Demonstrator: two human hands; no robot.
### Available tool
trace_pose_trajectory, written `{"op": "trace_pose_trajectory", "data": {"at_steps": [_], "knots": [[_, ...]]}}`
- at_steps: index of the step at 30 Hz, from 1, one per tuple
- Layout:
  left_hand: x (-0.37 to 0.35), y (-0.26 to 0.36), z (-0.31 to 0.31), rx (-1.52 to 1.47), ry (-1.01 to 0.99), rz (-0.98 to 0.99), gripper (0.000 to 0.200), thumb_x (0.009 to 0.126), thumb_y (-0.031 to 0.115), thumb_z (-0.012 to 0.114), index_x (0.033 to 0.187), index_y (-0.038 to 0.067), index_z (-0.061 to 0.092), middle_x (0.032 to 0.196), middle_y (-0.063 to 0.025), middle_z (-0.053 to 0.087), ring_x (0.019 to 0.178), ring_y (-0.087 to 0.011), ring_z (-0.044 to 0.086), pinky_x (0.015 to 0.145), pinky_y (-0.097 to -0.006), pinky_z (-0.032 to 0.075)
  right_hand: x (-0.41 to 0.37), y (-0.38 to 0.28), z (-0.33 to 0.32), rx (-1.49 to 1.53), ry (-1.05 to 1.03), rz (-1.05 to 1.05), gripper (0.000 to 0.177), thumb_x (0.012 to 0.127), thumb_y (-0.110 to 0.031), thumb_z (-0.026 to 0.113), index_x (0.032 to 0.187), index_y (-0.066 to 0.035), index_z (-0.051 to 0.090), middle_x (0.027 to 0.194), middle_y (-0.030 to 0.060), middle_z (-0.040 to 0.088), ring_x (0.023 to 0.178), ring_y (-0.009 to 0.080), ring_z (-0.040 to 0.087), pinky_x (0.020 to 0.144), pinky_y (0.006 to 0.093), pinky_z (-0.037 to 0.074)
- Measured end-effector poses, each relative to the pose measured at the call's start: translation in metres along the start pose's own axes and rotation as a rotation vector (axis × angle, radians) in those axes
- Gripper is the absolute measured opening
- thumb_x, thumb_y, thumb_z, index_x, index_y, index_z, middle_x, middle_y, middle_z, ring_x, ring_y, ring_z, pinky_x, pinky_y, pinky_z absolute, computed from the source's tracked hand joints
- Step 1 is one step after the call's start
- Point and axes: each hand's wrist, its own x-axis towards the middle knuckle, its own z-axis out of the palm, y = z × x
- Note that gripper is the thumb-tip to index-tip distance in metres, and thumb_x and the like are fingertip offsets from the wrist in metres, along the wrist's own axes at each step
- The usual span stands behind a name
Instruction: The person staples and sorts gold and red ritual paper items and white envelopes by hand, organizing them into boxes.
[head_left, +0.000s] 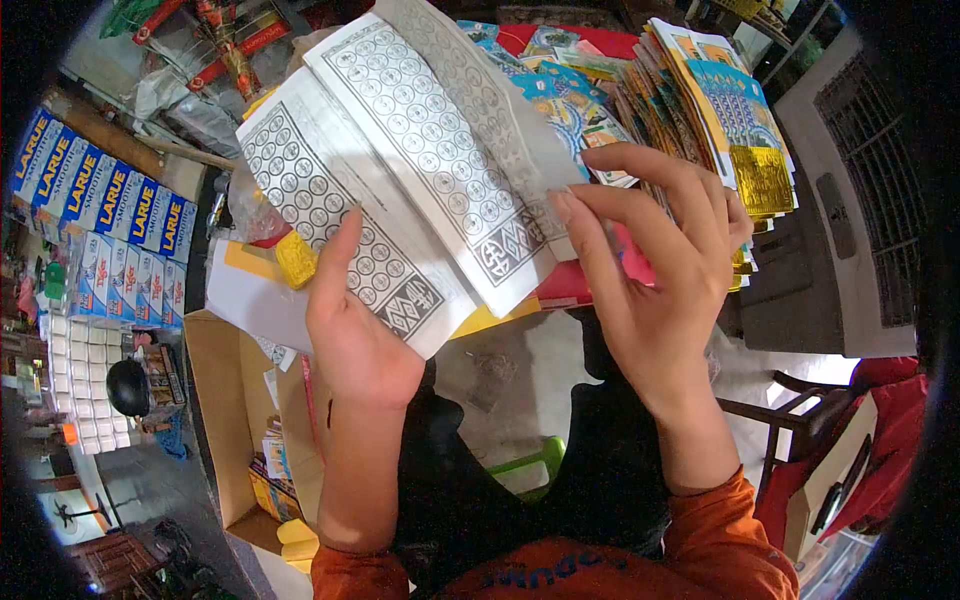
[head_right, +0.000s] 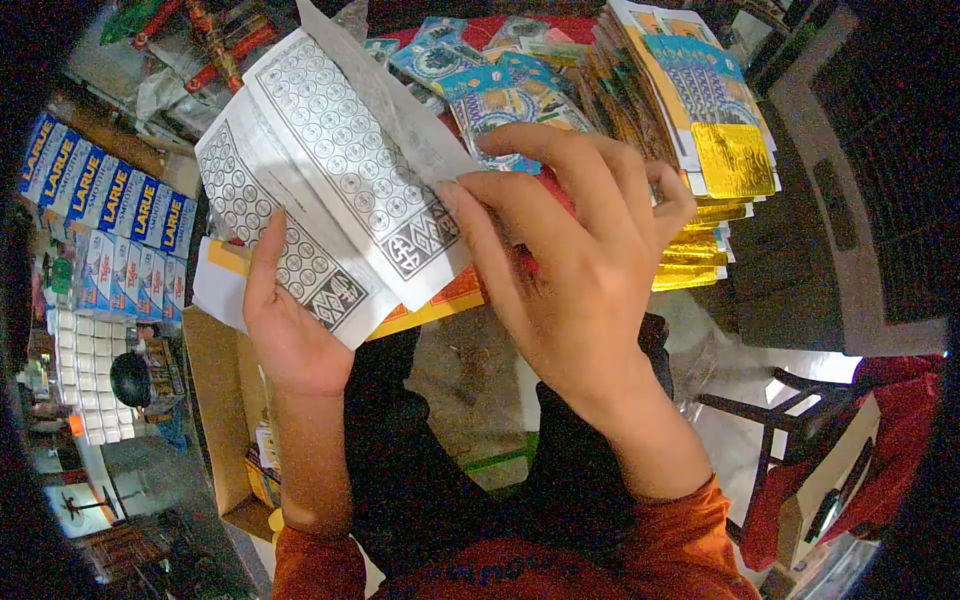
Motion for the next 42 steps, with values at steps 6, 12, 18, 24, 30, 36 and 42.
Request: {"op": "trace_pose_trajectory", "data": {"at_steps": [6, 12, 18, 24, 30, 36, 42], "knots": [[0.000, -0.001, -0.003, -0.088, -0.093, -0.062, 0.041, 0.100, 0.021, 0.050, 0.136, 0.001, 0.054, 0.132, -0.0151, 0.063, 0.119, -0.0307, 0.062, 0.107, -0.0477, 0.046, 0.000, -0.004, -0.002, 0.107, -0.055, 0.040, 0.012, 0.074, -0.013, 0.082, 0.084, -0.010, 0.076, 0.105, 0.0037, 0.069, 0.097, 0.0207, 0.062, 0.090, 0.0333, 0.036], [0.001, 0.000, -0.004, -0.025, -0.017, -0.017, 0.041, 0.100, 0.022, 0.051, 0.136, 0.001, 0.054, 0.131, -0.0148, 0.064, 0.118, -0.0305, 0.063, 0.106, -0.0469, 0.046, -0.001, -0.005, 0.003, 0.209, -0.075, 0.090, 0.018, 0.067, -0.014, 0.087, 0.078, -0.008, 0.074, 0.103, 0.0058, 0.068, 0.099, 0.0213, 0.062, 0.088, 0.0332, 0.039], [0.001, 0.002, -0.005, -0.005, -0.020, -0.003, 0.041, 0.100, 0.022, 0.051, 0.135, 0.002, 0.054, 0.129, -0.0143, 0.065, 0.116, -0.0299, 0.064, 0.104, -0.0452, 0.047, -0.002, 0.000, 0.008, 0.350, -0.095, 0.099, 0.024, 0.063, -0.015, 0.090, 0.077, -0.006, 0.073, 0.105, 0.0078, 0.066, 0.104, 0.0238, 0.063, 0.087, 0.0356, 0.045], [0.000, 0.004, -0.007, -0.086, -0.123, -0.072, 0.041, 0.099, 0.023, 0.053, 0.135, 0.002, 0.055, 0.128, -0.0140, 0.065, 0.114, -0.0299, 0.065, 0.103, -0.0440, 0.048, -0.003, 0.002, 0.010, 0.441, -0.113, 0.128, 0.025, 0.064, -0.015, 0.089, 0.079, -0.005, 0.073, 0.106, 0.0111, 0.065, 0.105, 0.0247, 0.062, 0.090, 0.0353, 0.046], [0.000, 0.004, -0.005, -0.148, -0.181, -0.106, 0.041, 0.099, 0.022, 0.053, 0.135, 0.003, 0.056, 0.128, -0.0140, 0.066, 0.113, -0.0297, 0.065, 0.102, -0.0444, 0.049, -0.003, 0.003, 0.011, 0.492, -0.134, 0.146, 0.021, 0.069, -0.013, 0.086, 0.081, -0.003, 0.072, 0.108, 0.0128, 0.064, 0.105, 0.0251, 0.061, 0.091, 0.0337, 0.046], [0.000, 0.004, -0.006, -0.167, -0.223, -0.119, 0.042, 0.099, 0.022, 0.053, 0.137, 0.002, 0.053, 0.130, -0.0144, 0.064, 0.116, -0.0303, 0.064, 0.103, -0.0459, 0.048, -0.003, 0.005, 0.012, 0.487, -0.164, 0.146, 0.019, 0.073, -0.011, 0.082, 0.085, -0.002, 0.070, 0.110, 0.0136, 0.063, 0.106, 0.0250, 0.060, 0.094, 0.0337, 0.043], [0.001, 0.005, -0.009, -0.179, -0.192, -0.120, 0.043, 0.100, 0.023, 0.051, 0.138, 0.002, 0.052, 0.132, -0.0146, 0.063, 0.117, -0.0311, 0.063, 0.105, -0.0468, 0.047, -0.004, 0.006, 0.013, 0.532, -0.190, 0.185, 0.017, 0.079, -0.013, 0.077, 0.088, -0.001, 0.069, 0.110, 0.0140, 0.062, 0.106, 0.0248, 0.059, 0.095, 0.0328, 0.042]]}}
